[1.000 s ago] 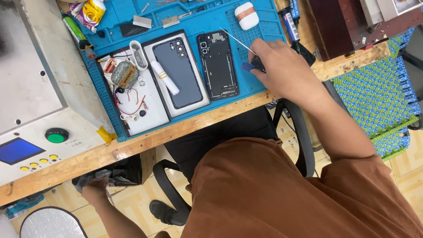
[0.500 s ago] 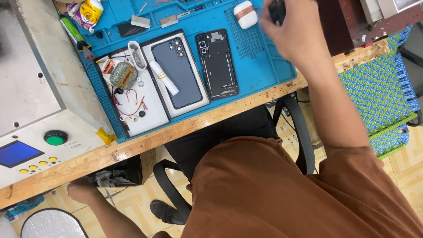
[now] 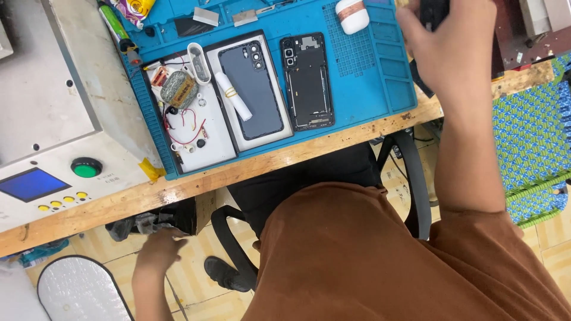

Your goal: Removing screws from the internal frame of a smartphone using a precision screwdriver

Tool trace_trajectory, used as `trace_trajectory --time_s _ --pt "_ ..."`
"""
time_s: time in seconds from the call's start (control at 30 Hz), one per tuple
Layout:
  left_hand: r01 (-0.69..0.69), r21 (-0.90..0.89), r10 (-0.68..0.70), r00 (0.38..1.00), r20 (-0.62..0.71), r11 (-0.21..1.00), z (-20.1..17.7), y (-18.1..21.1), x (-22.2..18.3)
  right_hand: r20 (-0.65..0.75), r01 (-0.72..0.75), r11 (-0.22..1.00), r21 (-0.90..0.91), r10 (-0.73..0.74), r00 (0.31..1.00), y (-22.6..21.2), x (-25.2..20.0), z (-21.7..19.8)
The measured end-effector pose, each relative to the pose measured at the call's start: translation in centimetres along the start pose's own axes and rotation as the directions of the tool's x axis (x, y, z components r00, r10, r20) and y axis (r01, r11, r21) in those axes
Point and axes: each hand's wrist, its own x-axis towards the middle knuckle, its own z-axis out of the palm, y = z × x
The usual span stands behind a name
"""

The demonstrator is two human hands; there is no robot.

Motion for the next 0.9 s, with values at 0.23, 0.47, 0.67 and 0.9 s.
trace_trajectory --time_s 0.23,0.47,0.67,0.9 --pt "-0.420 0.863 0.912 -0.160 -0.377 0.283 -8.4 13.5 -25.5 0.316 -0.600 0.669 0.438 0.510 0.800 -8.8 -5.7 -0.3" --pt "0.279 0.960 0.932 -0.352 0.092 0.010 -15.9 30.3 -21.3 0.298 -0.627 0.633 0.455 0.555 0.777 -6.2 -10.2 -2.9" --pt "0.382 0.905 0.973 -0.049 0.225 -0.190 -16.2 33.3 -19.2 0.251 -0.668 0.589 0.454 0.635 0.730 -3.6 -12.6 -5.5" --pt "0.314 0.890 0.941 0.040 0.336 -0.331 -17.6 33.2 -19.7 0.317 -0.646 0.601 0.471 0.568 0.760 -1.8 -12.6 -6.2"
